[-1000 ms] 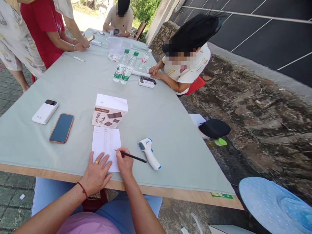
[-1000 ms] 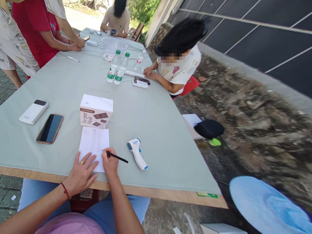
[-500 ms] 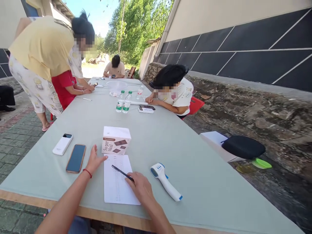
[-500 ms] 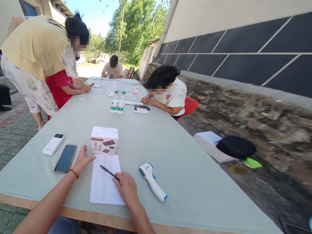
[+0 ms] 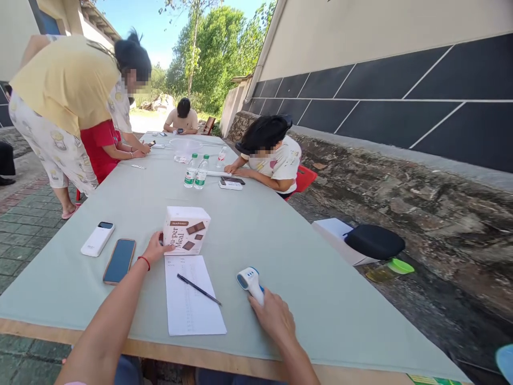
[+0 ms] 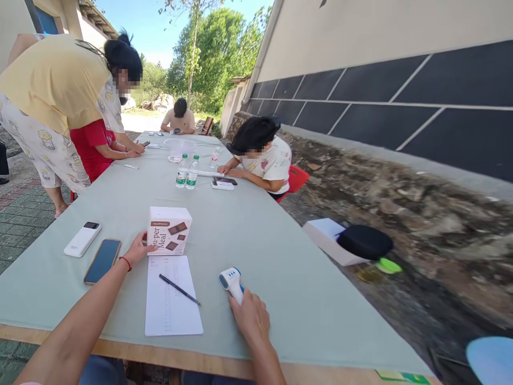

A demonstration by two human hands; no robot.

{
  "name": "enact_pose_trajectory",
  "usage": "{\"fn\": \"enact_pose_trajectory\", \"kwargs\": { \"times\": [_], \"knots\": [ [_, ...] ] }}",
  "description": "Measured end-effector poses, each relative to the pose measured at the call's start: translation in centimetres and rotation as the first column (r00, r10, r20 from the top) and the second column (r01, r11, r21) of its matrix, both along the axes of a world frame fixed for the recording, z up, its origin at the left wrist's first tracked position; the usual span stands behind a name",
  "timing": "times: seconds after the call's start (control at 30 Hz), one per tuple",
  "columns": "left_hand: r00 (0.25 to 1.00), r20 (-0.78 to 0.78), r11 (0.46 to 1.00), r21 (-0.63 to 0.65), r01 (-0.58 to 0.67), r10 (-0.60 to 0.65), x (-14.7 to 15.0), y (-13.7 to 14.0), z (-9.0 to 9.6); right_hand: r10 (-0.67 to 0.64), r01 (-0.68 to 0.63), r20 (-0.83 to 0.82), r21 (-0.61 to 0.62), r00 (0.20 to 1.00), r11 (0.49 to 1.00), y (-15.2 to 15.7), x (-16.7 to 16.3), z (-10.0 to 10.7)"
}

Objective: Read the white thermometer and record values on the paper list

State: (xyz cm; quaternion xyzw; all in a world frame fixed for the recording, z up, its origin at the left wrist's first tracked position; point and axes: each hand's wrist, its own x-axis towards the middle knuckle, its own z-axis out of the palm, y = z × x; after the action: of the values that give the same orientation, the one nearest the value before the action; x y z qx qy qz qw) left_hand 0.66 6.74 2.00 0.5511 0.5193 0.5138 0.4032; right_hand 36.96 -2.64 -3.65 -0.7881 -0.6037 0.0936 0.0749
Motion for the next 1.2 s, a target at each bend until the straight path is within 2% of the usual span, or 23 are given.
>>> {"fn": "enact_pose_trajectory", "kwargs": {
  "times": [0.13,0.2,0.23,0.3,0.37,0.4,0.47,0.53,0.63,0.73,0.93,1.1,1.2],
  "knots": [
    [0.998,0.048,0.996,-0.082,-0.023,0.027,0.8,-2.0,0.9,-0.042,0.041,-0.124,-0.007,0.991,0.999,0.3,-0.4,0.8],
    [0.989,0.148,0.993,-0.116,-0.007,0.024,1.2,-3.3,0.9,-0.065,0.080,-0.319,0.034,0.946,0.996,0.4,-0.9,1.5],
    [0.981,0.192,0.992,-0.130,0.005,0.020,1.3,-3.9,0.8,-0.071,0.119,-0.449,0.079,0.891,0.990,0.3,-1.5,2.0],
    [0.971,0.237,0.988,-0.153,0.011,0.026,1.6,-5.0,0.3,-0.044,0.232,-0.716,0.167,0.697,0.958,-0.1,-3.2,3.2],
    [0.971,0.228,0.985,-0.172,-0.032,0.071,1.8,-5.7,-0.2,0.024,0.288,-0.889,0.173,0.457,0.942,-1.0,-5.7,4.7],
    [0.971,0.215,0.983,-0.172,-0.064,0.101,1.9,-5.9,-0.4,0.057,0.258,-0.937,0.153,0.343,0.954,-1.5,-7.1,5.5],
    [0.975,0.181,0.983,-0.150,-0.102,0.129,2.1,-6.0,-0.7,0.096,0.152,-0.981,0.122,0.169,0.981,-2.5,-9.9,7.1],
    [0.982,0.155,0.990,-0.113,-0.089,0.106,2.2,-6.1,-1.0,0.080,0.072,-0.996,0.083,0.043,0.994,-3.4,-12.4,8.3],
    [0.980,0.176,0.993,-0.088,-0.076,0.090,2.1,-6.1,-1.6,0.051,0.003,-0.995,0.051,-0.091,0.999,-3.8,-15.1,9.3],
    [0.971,0.218,0.993,-0.084,-0.082,0.099,1.9,-6.1,-2.0,0.030,-0.016,-0.992,0.032,-0.126,0.999,-3.3,-16.7,9.4],
    [0.982,0.187,0.999,-0.042,-0.027,0.034,1.9,-6.4,-1.5,0.013,0.065,-0.998,0.009,-0.069,0.998,-1.9,-17.1,8.6],
    [0.983,0.174,0.998,-0.049,-0.042,0.050,2.0,-6.5,-1.3,-0.044,0.060,-0.998,-0.047,-0.046,0.997,-1.9,-16.9,7.5],
    [0.983,0.169,0.996,-0.062,-0.056,0.066,1.9,-6.4,-1.5,-0.057,0.070,-0.998,-0.055,0.015,0.996,-1.8,-17.1,7.3]
  ]
}}
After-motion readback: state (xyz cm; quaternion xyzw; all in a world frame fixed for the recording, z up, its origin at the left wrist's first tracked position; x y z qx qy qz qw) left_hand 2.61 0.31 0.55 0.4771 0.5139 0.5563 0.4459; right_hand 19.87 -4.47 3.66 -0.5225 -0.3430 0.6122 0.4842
